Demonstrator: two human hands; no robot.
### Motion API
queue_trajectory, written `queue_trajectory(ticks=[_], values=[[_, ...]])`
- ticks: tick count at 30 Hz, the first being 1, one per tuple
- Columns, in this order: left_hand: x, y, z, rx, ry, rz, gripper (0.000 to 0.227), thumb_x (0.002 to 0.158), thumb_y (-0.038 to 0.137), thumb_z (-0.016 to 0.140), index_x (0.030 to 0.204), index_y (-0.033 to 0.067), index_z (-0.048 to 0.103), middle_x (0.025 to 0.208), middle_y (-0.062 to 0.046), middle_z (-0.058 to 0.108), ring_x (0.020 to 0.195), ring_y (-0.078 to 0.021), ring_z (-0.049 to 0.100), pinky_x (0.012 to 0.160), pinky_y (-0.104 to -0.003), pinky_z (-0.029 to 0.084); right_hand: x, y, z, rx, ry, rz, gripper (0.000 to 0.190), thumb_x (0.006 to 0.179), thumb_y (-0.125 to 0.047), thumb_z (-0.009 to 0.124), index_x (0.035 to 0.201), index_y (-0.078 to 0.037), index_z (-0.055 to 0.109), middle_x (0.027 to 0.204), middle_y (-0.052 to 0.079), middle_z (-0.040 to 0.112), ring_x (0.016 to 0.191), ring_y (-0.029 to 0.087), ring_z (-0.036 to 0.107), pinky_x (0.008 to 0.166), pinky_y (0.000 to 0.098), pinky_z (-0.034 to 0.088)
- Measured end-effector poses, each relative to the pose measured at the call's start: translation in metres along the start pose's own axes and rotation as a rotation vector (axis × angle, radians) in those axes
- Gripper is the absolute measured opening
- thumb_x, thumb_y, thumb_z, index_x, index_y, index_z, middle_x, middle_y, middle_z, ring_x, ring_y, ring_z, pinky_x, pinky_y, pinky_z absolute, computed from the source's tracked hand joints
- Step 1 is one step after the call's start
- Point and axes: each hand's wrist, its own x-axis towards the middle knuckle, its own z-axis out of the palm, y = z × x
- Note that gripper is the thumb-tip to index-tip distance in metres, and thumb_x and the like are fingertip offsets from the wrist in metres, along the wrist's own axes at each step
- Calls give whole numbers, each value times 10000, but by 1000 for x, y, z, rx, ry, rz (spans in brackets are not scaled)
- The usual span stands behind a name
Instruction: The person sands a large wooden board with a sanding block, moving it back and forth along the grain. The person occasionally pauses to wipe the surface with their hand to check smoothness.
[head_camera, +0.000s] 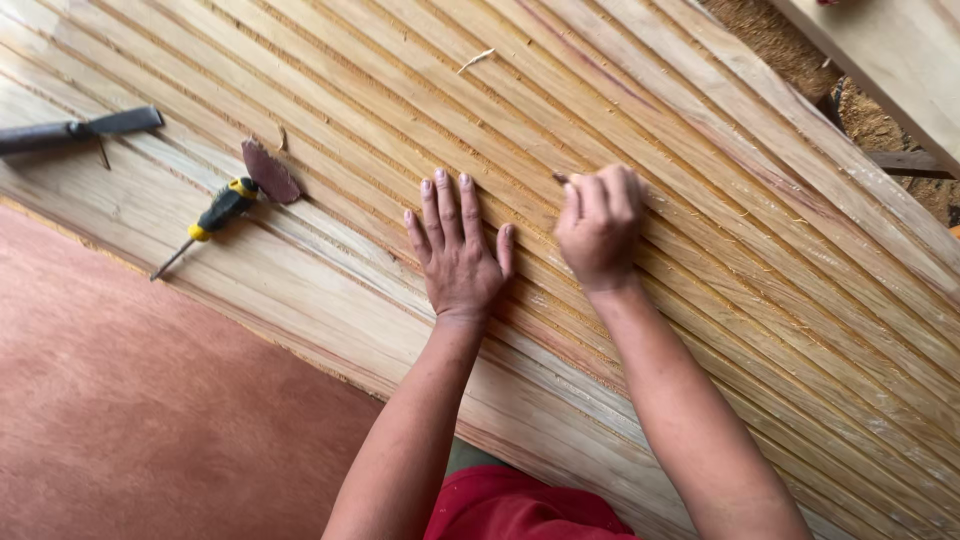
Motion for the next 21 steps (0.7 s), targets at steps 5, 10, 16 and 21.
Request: queue_trajectory(ticks=[5,10,16,21], values=[[-8,1,-1,10,9,-5,764,1023,543,499,1618,90,341,1693,-173,253,1584,-335,187,1288,-551,71,24,-28,41,66,18,-23,69,893,24,643,865,-23,685,874,138,573,856,323,576,772,445,444],[-9,3,-6,35,10,7,772,1021,543,509,1617,82,340,1695,-179,249,1584,-336,191,1284,-555,85,33,-32,41,144,-60,-83,78,929,27,638,874,-15,675,876,125,579,864,299,581,778,425,467],[-15,5,-2,-9,-13,-15,784,1023,550,514,1619,74,334,1694,-186,240,1583,-348,184,1284,-559,93,-12,12,-6,129,-108,-97,21,938,12,669,920,1,672,913,139,628,870,302,617,806,435,492],[-6,5,-5,0,63,19,780,987,518,535,1599,74,342,1674,-193,260,1564,-357,212,1268,-568,105,43,-32,53,178,-17,-118,76,918,6,607,877,-31,660,908,139,631,886,326,630,792,450,488]])
